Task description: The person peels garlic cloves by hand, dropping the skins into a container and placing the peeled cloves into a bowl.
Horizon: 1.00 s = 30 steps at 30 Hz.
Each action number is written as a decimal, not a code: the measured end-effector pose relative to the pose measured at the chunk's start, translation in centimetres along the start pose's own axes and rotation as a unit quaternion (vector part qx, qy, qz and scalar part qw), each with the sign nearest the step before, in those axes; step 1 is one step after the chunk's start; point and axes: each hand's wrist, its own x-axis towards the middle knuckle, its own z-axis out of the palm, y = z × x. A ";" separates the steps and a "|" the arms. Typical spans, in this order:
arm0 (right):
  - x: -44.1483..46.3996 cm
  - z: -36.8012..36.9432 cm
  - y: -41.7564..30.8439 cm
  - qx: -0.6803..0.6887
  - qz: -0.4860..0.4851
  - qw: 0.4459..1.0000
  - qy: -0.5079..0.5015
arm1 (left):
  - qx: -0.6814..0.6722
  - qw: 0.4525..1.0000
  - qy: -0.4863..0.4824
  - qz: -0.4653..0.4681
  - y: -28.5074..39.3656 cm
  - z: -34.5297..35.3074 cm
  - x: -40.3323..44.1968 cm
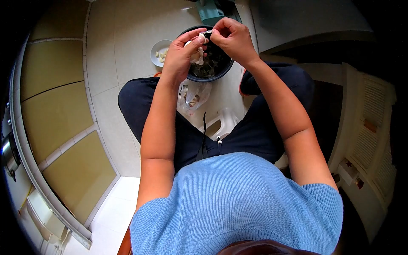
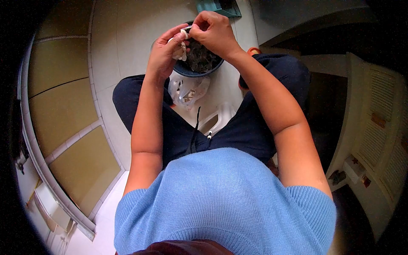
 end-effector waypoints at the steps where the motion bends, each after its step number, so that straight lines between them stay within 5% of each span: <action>1: 0.0 0.0 0.1 0.000 -0.003 1.000 0.005 | 0.002 1.000 -0.003 -0.003 0.0 0.0 0.0; 11: 0.4 -0.2 1.4 0.019 0.043 0.997 0.059 | -0.055 0.997 -0.050 -0.034 0.3 -0.4 -0.2; 30: -0.1 1.5 1.6 -0.084 -0.009 0.996 -0.024 | -0.157 0.985 0.065 0.019 -0.6 -1.3 0.6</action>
